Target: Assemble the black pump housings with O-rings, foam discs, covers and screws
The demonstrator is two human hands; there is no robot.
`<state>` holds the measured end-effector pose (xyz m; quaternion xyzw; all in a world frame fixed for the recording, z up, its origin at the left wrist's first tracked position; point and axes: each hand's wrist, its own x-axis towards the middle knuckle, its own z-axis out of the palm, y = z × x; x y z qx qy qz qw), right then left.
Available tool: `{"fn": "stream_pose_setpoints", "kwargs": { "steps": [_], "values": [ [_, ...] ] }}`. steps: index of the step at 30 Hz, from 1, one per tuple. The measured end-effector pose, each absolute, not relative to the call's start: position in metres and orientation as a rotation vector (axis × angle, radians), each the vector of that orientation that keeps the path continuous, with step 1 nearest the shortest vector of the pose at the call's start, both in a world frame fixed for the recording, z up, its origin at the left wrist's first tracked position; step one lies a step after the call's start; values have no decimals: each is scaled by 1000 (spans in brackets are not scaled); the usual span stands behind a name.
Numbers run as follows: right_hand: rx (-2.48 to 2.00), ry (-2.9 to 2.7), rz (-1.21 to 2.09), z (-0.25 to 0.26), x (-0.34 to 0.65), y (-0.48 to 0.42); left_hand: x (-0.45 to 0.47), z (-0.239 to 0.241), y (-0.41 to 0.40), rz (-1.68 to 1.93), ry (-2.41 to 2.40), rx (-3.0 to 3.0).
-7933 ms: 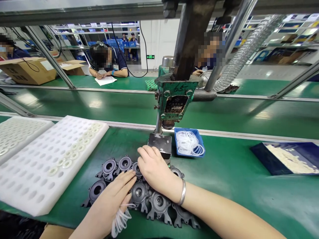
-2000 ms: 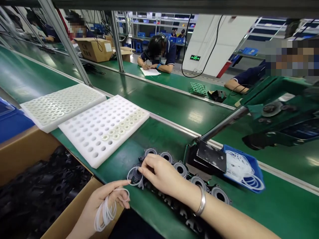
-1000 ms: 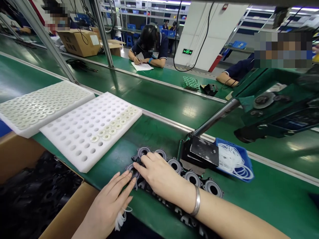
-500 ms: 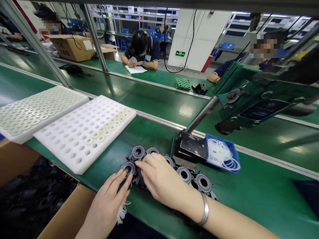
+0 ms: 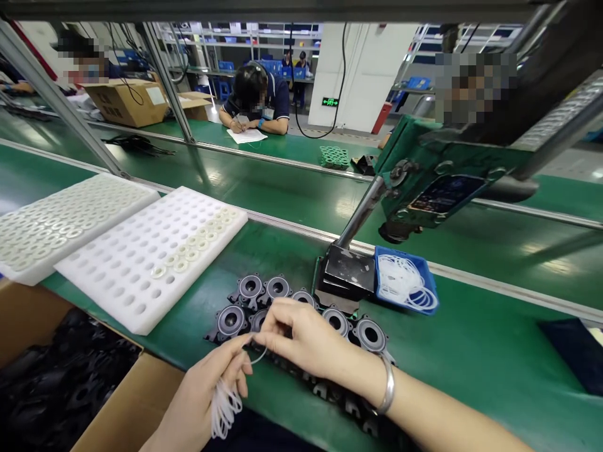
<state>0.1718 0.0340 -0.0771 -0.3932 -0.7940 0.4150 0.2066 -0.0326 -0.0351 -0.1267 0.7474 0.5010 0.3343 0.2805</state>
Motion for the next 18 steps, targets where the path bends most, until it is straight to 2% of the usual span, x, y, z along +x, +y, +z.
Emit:
{"fn": "stream_pose_setpoints", "kwargs": {
  "steps": [5,10,13,18],
  "values": [
    [-1286,-2320,723,-94,177,47,-47,-139,-33,1063,1559,2320],
    [-1270,-2411,571,-104,171,50,-38,-143,-25,804,1275,2927],
    [-1261,-2480,519,-103,172,50,-31,-146,-22,668,1217,3025],
    [-1125,-2663,275,-101,182,46,-31,-147,-18,642,1181,3049]
  ]
}}
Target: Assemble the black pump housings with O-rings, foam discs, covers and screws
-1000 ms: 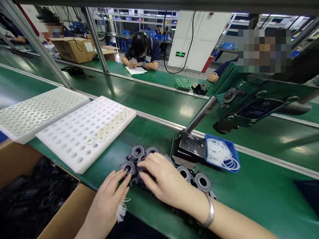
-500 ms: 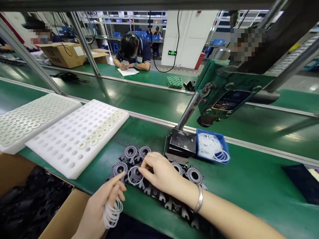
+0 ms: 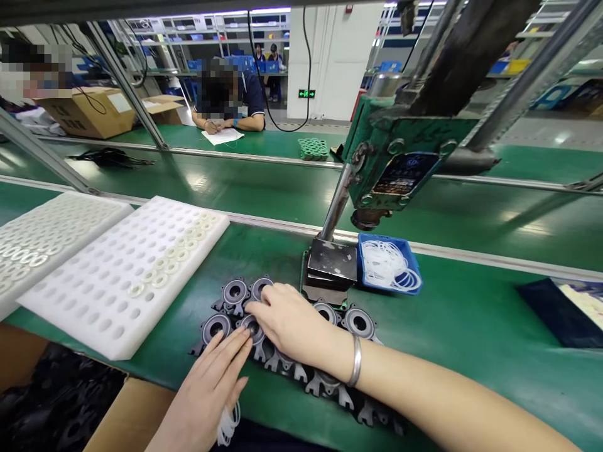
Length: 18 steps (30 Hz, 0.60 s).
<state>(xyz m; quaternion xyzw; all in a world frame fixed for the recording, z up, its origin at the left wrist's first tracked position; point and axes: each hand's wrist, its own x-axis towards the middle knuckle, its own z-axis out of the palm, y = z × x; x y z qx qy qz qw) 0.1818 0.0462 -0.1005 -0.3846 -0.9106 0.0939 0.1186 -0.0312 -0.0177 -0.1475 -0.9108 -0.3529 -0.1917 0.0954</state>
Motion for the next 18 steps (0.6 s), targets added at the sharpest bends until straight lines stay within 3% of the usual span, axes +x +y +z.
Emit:
{"fn": "stream_pose_setpoints", "kwargs": {
  "steps": [5,18],
  "values": [
    [-1017,-2852,99,-99,190,42,-30,-148,-17,-509,-1013,-2677],
    [-1007,-2801,193,-104,197,-4,-20,-156,-26,-535,-1085,-2572]
  ]
}}
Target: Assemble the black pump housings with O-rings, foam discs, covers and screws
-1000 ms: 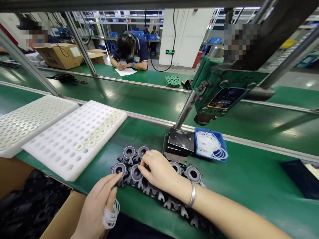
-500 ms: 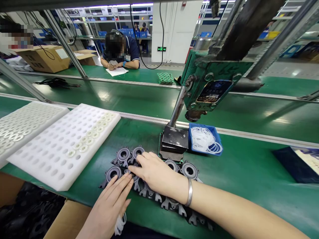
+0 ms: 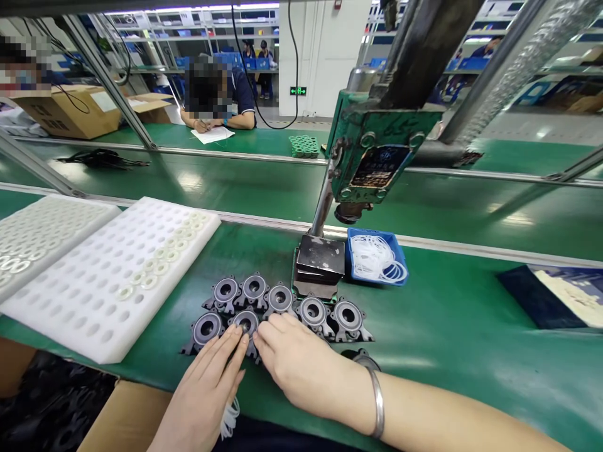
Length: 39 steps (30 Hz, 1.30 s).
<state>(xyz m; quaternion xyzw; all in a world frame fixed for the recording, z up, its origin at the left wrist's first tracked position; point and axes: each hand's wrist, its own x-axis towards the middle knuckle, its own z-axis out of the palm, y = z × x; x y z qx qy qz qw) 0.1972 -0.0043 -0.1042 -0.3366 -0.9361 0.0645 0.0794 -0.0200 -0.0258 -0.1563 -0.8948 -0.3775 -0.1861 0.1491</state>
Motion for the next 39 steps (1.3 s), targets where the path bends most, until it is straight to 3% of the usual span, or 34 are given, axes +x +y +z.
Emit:
{"fn": "stream_pose_setpoints", "kwargs": {
  "steps": [6,11,16,24,28,32,35,39],
  "values": [
    [-1039,-2473,448,-78,205,0,-20,-142,-25,-736,-1158,-2623],
    [-931,-2309,990,-68,200,-6,-6,-124,-24,-1100,-1563,-2707],
    [-1013,-2087,1172,-82,197,-8,5,-121,-19,-1034,-1744,-2910],
    [-1055,-1969,1443,-79,219,1,6,-117,-26,-1073,-1467,-3172],
    [-1057,-1967,1348,-82,224,4,0,-130,-30,-1140,-1420,-3200],
    [-1226,-2079,960,-90,229,8,-15,-141,-31,-1428,-1432,-3043],
    [-1323,-2221,668,-97,231,9,-24,-137,-28,-1281,-1494,-2875],
    [-1321,-2313,524,-101,229,7,-16,-131,-26,-995,-1119,-2837]
  ]
}}
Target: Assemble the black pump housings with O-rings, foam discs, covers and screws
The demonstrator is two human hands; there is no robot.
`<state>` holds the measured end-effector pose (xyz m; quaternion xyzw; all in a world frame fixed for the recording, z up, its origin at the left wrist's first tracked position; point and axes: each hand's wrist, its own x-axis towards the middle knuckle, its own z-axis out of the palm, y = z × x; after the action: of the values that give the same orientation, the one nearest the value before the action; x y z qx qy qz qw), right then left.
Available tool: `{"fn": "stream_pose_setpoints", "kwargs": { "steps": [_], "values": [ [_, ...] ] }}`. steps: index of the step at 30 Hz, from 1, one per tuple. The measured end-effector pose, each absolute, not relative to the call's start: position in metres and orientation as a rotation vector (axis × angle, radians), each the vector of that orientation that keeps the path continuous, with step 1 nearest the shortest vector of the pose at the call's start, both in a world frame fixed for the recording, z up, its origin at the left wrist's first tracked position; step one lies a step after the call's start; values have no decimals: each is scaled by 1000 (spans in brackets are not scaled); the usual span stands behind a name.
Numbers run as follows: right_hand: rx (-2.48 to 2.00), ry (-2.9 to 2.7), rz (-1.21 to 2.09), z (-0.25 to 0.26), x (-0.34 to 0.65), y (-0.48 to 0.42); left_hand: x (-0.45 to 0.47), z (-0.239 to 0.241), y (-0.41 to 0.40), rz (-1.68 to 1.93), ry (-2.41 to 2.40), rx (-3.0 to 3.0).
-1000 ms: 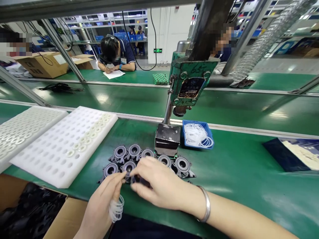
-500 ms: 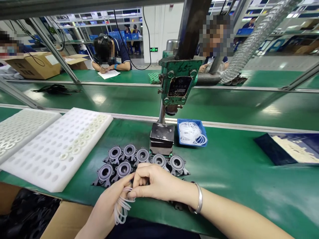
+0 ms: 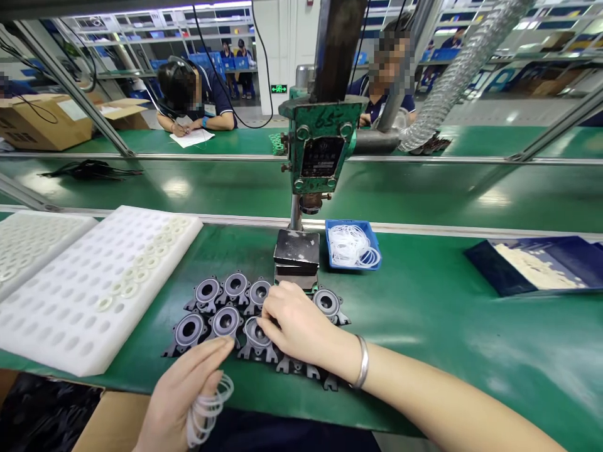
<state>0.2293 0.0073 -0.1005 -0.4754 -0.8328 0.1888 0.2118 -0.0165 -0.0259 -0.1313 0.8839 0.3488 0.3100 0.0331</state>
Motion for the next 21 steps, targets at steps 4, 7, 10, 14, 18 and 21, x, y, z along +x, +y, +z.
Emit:
{"fn": "stream_pose_setpoints", "kwargs": {
  "steps": [4,7,10,14,18,21],
  "values": [
    [-1342,-2377,445,-99,227,6,1,-137,-27,764,887,2972],
    [-1376,-2431,342,-99,227,6,7,-142,-27,672,845,3069],
    [-1388,-2458,227,-102,230,5,8,-141,-23,602,805,3140],
    [-1277,-2580,152,-102,236,1,9,-142,-18,541,741,3284],
    [-1202,-2702,126,-97,242,-5,11,-149,-14,725,677,3353],
    [-1229,-2708,114,-92,246,-11,12,-151,-14,721,660,3380]
  ]
}}
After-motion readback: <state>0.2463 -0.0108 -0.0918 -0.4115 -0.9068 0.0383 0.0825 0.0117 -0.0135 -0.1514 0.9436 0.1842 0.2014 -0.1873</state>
